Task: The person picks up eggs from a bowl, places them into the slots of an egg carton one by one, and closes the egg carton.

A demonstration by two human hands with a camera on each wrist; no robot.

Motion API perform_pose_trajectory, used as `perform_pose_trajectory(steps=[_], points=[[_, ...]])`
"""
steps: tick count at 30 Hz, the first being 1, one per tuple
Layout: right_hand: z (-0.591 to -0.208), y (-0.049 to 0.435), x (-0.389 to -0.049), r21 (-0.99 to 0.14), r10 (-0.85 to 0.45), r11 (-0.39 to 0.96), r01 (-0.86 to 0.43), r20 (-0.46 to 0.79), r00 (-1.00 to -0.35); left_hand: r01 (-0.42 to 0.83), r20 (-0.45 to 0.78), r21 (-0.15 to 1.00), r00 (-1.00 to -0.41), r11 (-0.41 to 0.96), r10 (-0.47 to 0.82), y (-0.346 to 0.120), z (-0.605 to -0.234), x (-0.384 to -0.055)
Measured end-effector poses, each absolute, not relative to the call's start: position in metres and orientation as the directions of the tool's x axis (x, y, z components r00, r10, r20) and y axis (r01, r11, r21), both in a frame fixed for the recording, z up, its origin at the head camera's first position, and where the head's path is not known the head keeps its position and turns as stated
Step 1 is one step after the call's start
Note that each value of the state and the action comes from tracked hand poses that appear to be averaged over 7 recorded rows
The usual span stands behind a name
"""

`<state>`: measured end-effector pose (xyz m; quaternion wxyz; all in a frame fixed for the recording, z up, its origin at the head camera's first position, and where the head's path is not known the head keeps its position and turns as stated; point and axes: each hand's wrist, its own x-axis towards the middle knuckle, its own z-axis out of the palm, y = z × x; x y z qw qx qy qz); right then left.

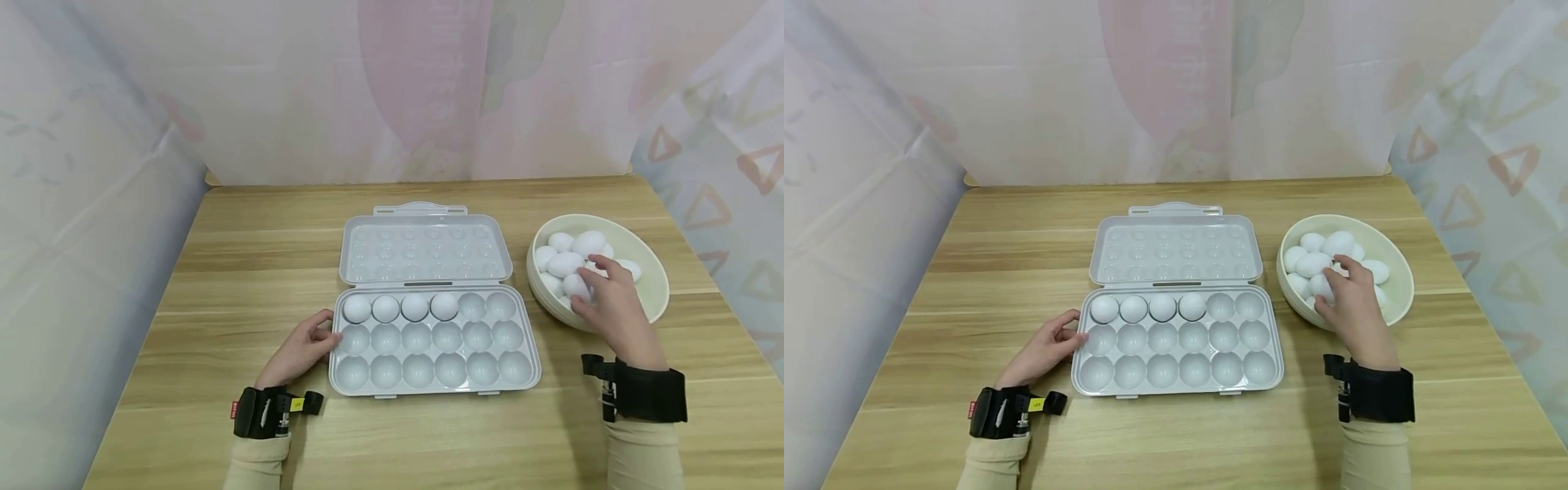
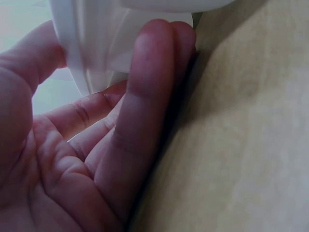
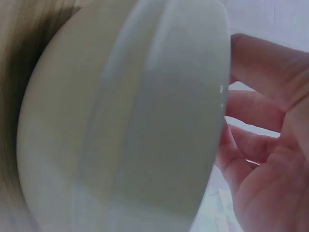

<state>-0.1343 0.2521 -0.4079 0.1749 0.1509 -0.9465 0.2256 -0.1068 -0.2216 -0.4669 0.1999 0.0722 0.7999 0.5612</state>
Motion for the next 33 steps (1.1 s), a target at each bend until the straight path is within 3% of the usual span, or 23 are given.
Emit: perform_pose_trajectory(steps=[12, 33], points=[[-0.404, 0.257, -0.130, -0.411, -0.156, 0.870, -0.272, 0.294, -0.943, -0.109, -0.242, 0.925, -0.908, 0.365, 0.341, -0.222, -0.468, -0.107], [-0.401, 0.256, -0.121, -0.437, -0.155, 0.827, -0.353, 0.426, -0.891, -0.093, -0.232, 0.925, -0.907, 0.369, 0.352, -0.222, -0.469, -0.109]])
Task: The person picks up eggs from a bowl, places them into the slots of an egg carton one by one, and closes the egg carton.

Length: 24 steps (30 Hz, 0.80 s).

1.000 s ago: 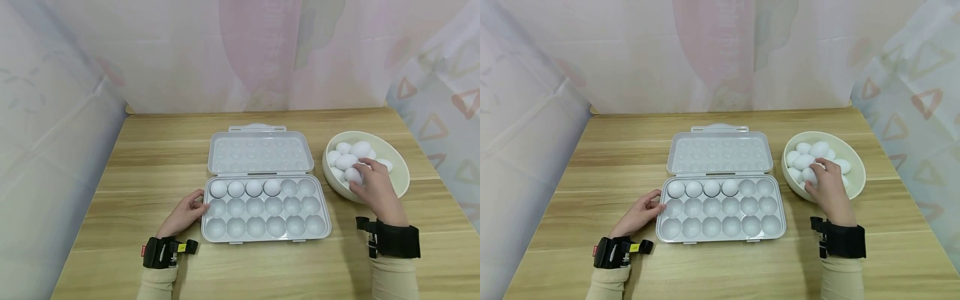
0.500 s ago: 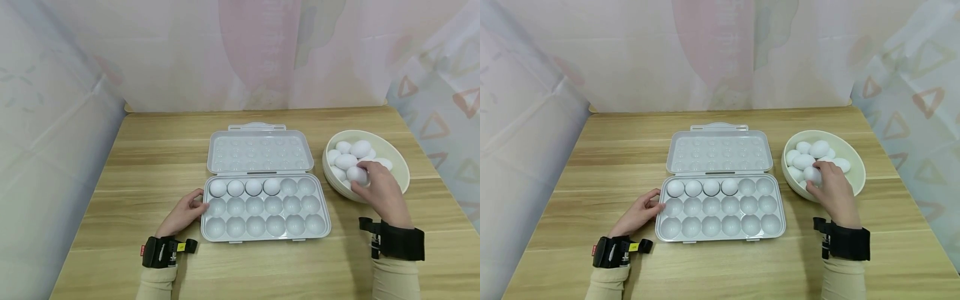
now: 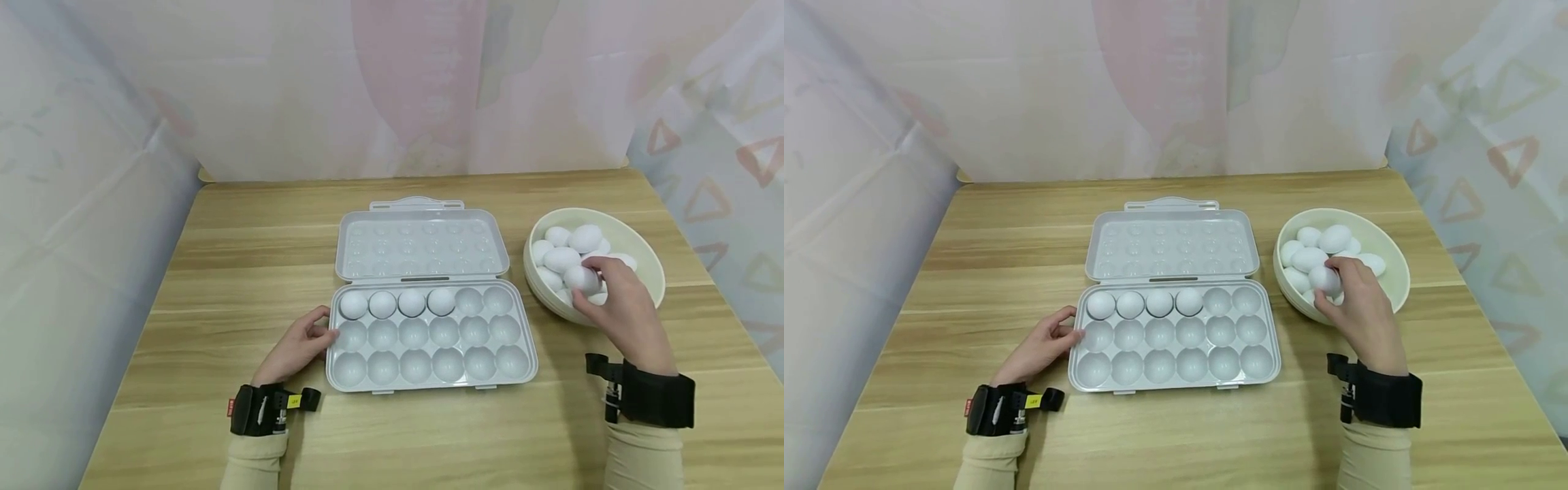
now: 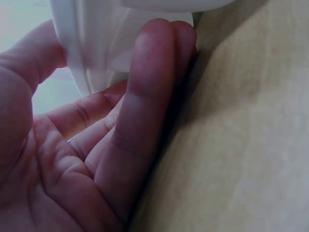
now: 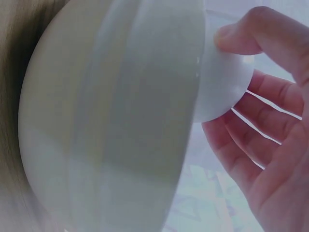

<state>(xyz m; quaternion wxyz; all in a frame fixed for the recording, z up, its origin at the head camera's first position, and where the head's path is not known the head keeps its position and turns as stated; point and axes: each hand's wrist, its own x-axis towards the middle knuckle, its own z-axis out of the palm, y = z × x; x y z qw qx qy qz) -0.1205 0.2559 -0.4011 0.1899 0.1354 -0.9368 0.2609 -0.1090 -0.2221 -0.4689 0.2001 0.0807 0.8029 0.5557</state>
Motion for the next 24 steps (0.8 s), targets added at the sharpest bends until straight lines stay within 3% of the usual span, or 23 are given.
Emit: perform_pose_trajectory(steps=[24], points=[[-0.389, 0.231, -0.123, -0.436, -0.205, 0.779, -0.450, 0.501, -0.841, -0.084, -0.223, 0.927, -0.907, 0.365, 0.358, -0.223, -0.468, -0.109]])
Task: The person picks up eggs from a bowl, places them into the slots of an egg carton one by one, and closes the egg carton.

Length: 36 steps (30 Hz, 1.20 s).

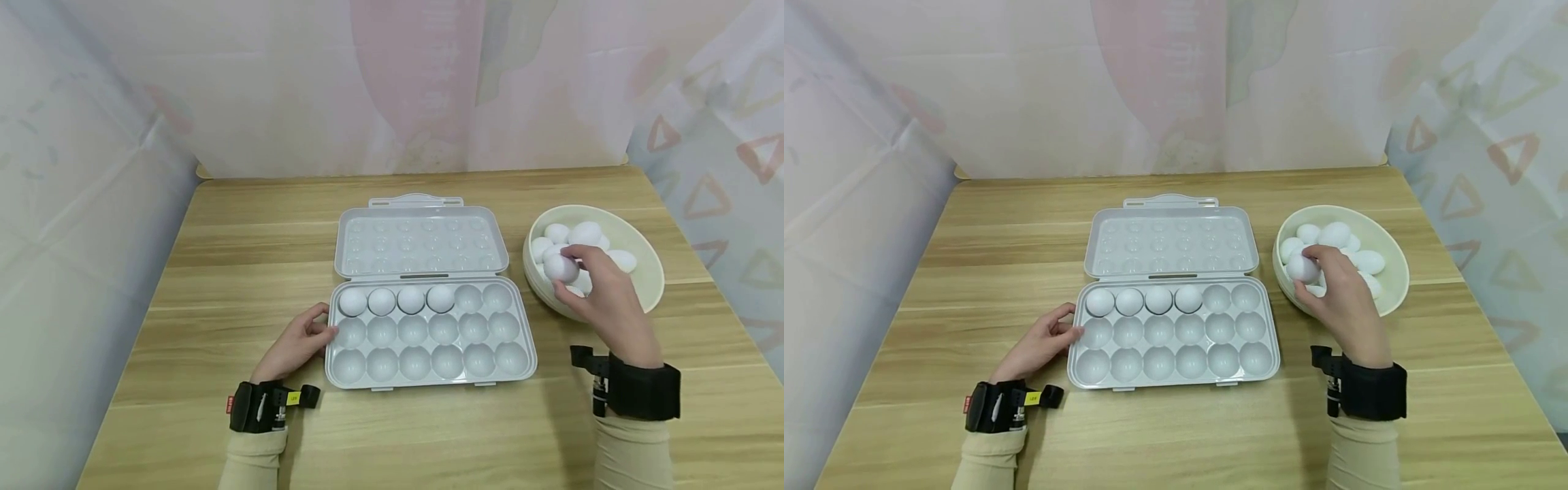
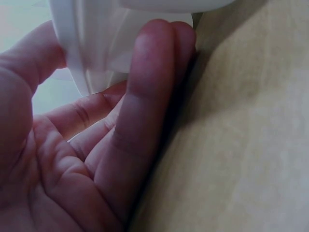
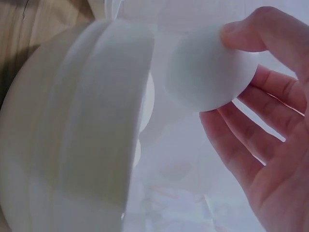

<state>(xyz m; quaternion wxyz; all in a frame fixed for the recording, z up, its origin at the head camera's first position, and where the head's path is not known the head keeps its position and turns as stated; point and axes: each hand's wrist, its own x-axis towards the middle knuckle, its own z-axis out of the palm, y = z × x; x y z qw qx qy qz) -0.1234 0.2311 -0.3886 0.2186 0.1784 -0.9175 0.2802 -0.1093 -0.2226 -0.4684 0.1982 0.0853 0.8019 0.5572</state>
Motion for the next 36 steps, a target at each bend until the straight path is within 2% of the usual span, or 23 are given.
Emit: perform_pose_trajectory(steps=[7, 20, 26, 36], points=[[-0.386, 0.216, -0.124, -0.453, -0.239, 0.766, -0.457, 0.460, -0.855, -0.083, -0.224, 0.924, -0.907, 0.372, 0.355, -0.222, -0.469, -0.110], [-0.397, 0.190, -0.127, -0.485, -0.302, 0.699, -0.525, 0.465, -0.832, -0.088, -0.227, 0.923, -0.909, 0.374, 0.349, -0.222, -0.470, -0.110], [-0.410, 0.175, -0.131, -0.561, -0.358, 0.632, -0.535, 0.402, -0.843, -0.084, -0.224, 0.923, -0.910, 0.375, 0.349, -0.223, -0.468, -0.109], [-0.427, 0.164, -0.142, -0.735, -0.383, 0.481, -0.478, 0.314, -0.869, -0.079, -0.219, 0.928, -0.906, 0.365, 0.361, -0.223, -0.467, -0.109]])
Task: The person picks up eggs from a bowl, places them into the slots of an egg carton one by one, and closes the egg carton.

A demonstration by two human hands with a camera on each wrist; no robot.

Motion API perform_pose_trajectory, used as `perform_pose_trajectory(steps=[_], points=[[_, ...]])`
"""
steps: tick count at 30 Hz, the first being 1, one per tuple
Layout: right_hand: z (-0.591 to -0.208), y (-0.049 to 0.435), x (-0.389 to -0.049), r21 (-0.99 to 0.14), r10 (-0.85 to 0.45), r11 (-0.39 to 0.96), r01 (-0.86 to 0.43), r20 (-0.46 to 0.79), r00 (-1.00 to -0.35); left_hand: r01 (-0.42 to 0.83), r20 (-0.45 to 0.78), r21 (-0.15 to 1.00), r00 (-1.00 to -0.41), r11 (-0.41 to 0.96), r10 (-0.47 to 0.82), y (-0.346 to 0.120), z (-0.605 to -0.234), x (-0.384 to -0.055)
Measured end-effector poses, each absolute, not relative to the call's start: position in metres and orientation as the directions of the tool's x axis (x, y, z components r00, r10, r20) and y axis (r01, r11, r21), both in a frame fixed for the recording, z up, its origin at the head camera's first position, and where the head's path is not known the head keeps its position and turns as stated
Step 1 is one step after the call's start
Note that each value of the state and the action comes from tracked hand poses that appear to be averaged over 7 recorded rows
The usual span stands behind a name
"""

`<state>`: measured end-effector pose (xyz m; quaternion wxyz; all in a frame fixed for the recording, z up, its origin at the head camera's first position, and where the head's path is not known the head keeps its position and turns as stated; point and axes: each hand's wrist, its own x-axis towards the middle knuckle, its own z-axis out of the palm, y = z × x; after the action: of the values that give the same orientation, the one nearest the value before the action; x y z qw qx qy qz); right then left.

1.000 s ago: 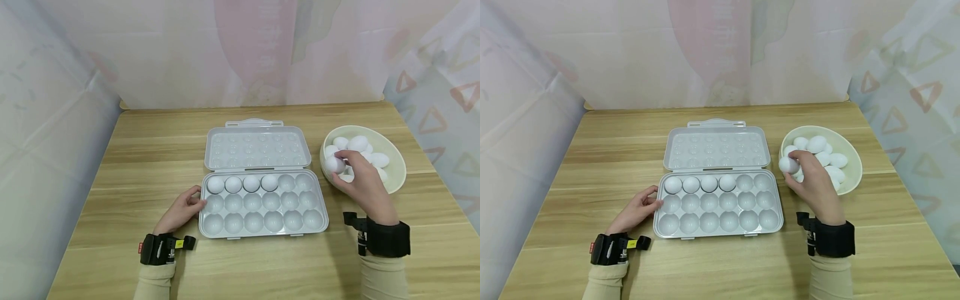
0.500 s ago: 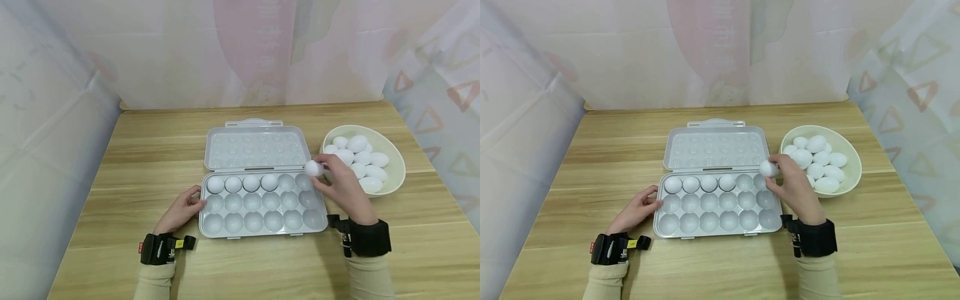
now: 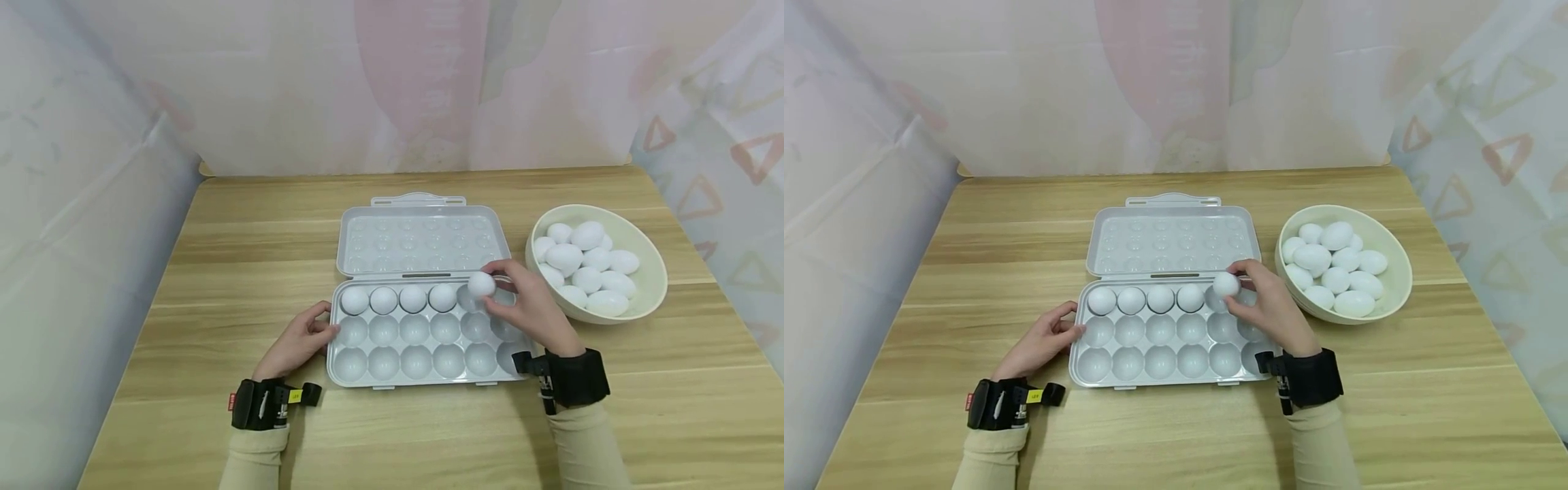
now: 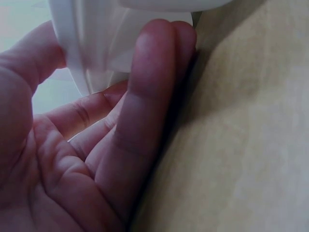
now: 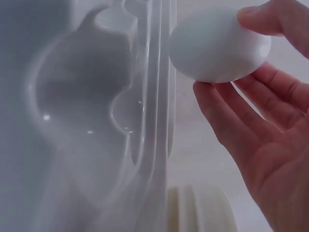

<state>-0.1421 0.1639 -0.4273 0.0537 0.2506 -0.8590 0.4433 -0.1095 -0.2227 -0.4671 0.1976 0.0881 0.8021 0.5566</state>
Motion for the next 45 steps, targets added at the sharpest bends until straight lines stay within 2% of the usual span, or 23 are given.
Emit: perform_pose_trajectory(steps=[14, 26, 35, 45], points=[[-0.426, 0.164, -0.152, -0.852, -0.443, 0.380, -0.361, 0.174, -0.879, -0.085, -0.231, 0.918, -0.909, 0.387, 0.348, -0.222, -0.468, -0.110], [-0.399, 0.144, -0.144, -0.828, -0.447, 0.386, -0.406, 0.217, -0.868, -0.095, -0.238, 0.922, -0.903, 0.375, 0.357, -0.224, -0.469, -0.110], [-0.430, 0.159, -0.154, -0.775, -0.445, 0.485, -0.404, 0.179, -0.877, -0.096, -0.243, 0.917, -0.904, 0.388, 0.352, -0.223, -0.467, -0.111], [-0.435, 0.164, -0.154, -0.744, -0.460, 0.524, -0.414, 0.162, -0.873, -0.088, -0.226, 0.928, -0.905, 0.361, 0.359, -0.223, -0.469, -0.111]])
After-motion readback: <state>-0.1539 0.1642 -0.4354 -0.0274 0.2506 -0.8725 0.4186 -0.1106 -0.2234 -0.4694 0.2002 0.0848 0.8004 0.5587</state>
